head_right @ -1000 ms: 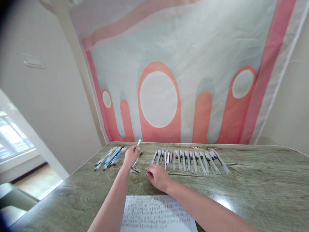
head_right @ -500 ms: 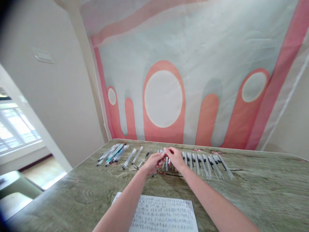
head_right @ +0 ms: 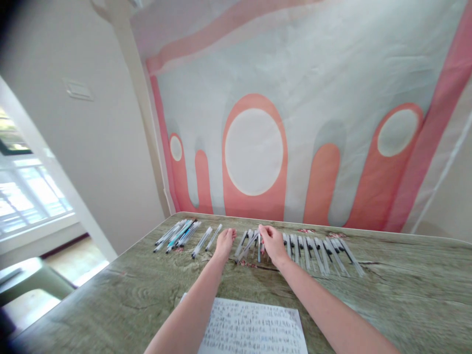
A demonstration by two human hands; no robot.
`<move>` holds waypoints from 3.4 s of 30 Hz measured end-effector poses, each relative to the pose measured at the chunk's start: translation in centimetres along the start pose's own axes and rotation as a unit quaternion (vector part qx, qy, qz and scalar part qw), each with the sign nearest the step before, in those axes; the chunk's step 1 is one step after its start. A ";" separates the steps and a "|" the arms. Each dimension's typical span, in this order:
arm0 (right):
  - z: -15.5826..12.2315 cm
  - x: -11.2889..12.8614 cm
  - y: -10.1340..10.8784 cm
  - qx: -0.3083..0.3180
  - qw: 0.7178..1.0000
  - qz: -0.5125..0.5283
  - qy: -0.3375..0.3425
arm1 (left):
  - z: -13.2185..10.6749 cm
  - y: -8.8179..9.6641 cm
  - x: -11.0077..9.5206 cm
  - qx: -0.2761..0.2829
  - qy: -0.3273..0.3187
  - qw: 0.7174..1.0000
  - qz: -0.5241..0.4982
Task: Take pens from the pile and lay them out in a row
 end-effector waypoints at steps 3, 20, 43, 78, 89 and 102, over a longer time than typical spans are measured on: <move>-0.1 -0.2 -0.1 0.005 1.000 0.007 -0.018 | -0.1 0.9 -0.1 -0.020 0.003 1.000 0.024; 0.0 -0.4 -0.3 0.026 0.999 -0.012 0.017 | -5.2 -5.3 -4.9 0.289 0.068 0.946 -0.129; 3.3 -0.2 2.2 -0.042 0.998 0.034 -0.012 | -1.9 -2.4 -1.7 0.208 0.270 0.790 -0.509; 9.0 -3.6 -9.3 0.109 0.791 -0.597 0.074 | 1.5 0.5 1.6 0.132 0.183 0.728 -0.647; 7.4 -1.7 -8.5 0.108 0.759 -0.629 0.129 | 1.5 0.5 1.7 0.126 0.185 0.741 -0.633; -1.6 0.8 -9.5 0.272 0.727 -0.556 0.295 | 1.6 0.6 1.7 0.152 0.179 0.720 -0.653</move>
Point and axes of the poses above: each hand's wrist, its own z-axis towards the middle knuckle, its own y-axis out of the back of the hand, x = y × z, the point moved 4 cm from there along z, towards the middle knuckle, and after that the axes turned 1 degree about -z, right-handed, at the moved point
